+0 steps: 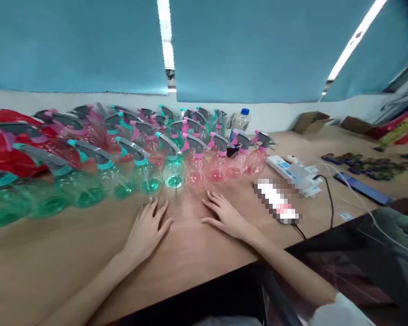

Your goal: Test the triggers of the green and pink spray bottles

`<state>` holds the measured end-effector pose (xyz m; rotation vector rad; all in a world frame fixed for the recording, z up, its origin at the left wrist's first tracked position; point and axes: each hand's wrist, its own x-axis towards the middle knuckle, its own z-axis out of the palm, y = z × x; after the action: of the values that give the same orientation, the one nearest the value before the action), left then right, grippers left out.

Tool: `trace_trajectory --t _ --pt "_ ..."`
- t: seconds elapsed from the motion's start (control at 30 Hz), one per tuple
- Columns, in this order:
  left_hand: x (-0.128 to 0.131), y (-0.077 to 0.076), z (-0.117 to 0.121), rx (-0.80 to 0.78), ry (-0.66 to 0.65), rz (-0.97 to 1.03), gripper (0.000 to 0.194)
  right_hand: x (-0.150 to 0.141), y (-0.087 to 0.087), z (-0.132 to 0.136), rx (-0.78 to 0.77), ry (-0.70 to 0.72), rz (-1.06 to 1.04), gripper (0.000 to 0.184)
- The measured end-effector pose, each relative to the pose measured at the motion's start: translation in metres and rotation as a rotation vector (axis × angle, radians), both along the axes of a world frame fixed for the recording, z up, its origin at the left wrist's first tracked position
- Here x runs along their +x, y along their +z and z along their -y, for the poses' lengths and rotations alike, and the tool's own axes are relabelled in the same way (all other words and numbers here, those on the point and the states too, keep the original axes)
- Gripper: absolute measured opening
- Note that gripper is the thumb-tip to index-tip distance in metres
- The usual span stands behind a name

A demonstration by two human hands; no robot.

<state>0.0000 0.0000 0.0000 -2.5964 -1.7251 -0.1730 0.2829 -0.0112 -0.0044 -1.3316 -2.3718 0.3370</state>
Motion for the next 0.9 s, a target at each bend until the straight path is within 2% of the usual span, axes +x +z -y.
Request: trace_trajectory --t 0.1,0.2,0.33,0.43,0.57,0.67,0.9 --pt "-0.004 -0.001 0.001 0.054 -0.029 0.023 0.055 0.023 0.006 0.010 -0.047 0.023 -0.054 0.048" --pt "-0.002 -0.003 0.002 0.131 -0.070 0.044 0.061 0.056 0.008 0.025 -0.062 -0.043 -0.107 0.032" --pt "0.016 -0.007 0.002 0.199 -0.129 0.064 0.071 0.106 0.004 0.048 0.089 -0.219 -0.138 0.026" --pt "0.041 -0.008 0.000 0.191 -0.206 0.078 0.068 0.131 -0.001 0.060 0.205 -0.330 -0.151 0.024" --pt "0.075 -0.009 -0.004 0.141 -0.287 0.084 0.059 0.147 -0.008 0.066 0.311 -0.440 -0.140 0.021" --pt "0.091 -0.008 -0.008 0.121 -0.325 0.091 0.057 0.154 -0.012 0.067 0.356 -0.495 -0.137 0.020" --pt "0.097 -0.008 -0.011 0.157 -0.360 0.102 0.056 0.166 -0.018 0.068 0.409 -0.547 -0.134 0.019"
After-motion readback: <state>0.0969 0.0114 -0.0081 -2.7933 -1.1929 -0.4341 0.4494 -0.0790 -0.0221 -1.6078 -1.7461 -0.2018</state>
